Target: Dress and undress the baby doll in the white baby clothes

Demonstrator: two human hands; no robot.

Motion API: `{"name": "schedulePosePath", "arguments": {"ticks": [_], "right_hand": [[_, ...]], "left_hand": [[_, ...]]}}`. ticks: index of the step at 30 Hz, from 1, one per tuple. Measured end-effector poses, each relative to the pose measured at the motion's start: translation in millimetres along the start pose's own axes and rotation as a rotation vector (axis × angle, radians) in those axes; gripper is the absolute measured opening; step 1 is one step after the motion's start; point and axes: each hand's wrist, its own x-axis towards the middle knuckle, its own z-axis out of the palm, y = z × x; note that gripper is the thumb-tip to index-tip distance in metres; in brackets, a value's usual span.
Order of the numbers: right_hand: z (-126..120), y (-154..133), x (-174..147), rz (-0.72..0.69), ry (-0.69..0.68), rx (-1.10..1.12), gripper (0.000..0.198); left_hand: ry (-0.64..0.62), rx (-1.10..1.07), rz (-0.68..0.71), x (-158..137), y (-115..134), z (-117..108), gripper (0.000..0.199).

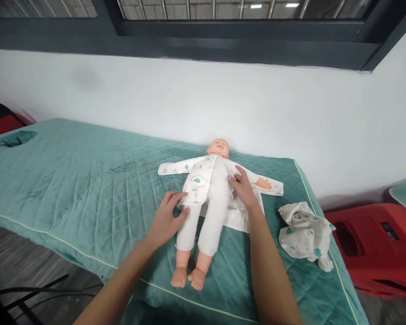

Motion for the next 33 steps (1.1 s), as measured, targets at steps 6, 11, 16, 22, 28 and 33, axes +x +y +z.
{"name": "schedulePosePath", "arguments": {"ticks": [6,11,16,22,28,33], "right_hand": [[0,-3,-3,0.019,0.003,-0.016,0.083],[0,-1,-2,0.004,0.002,-0.029,0.082],[-2,0,1,-0.018,-0.011,-0.061,0.078],[0,-11,-6,-0.037,-0.053,-0.129,0.074],[-22,-36,-13,-0.047,0.034,-0.425,0.057],[-51,-51,-16,0.127,0.212,-0.792,0.028]], "left_hand": [[0.13,0.044,0.217,11,-9,12,0.021],[0.092,0.131,0.527,8,-8,6,0.018],[0.049,0.086,0.541,30,3,-2,0.015],[-0.06,0.052,0.287,100,23,23,0.041],[-0.266,0.195,0.286,143,57,36,0.047],[-0.368,0.278,0.378,175,98,55,0.035]]}}
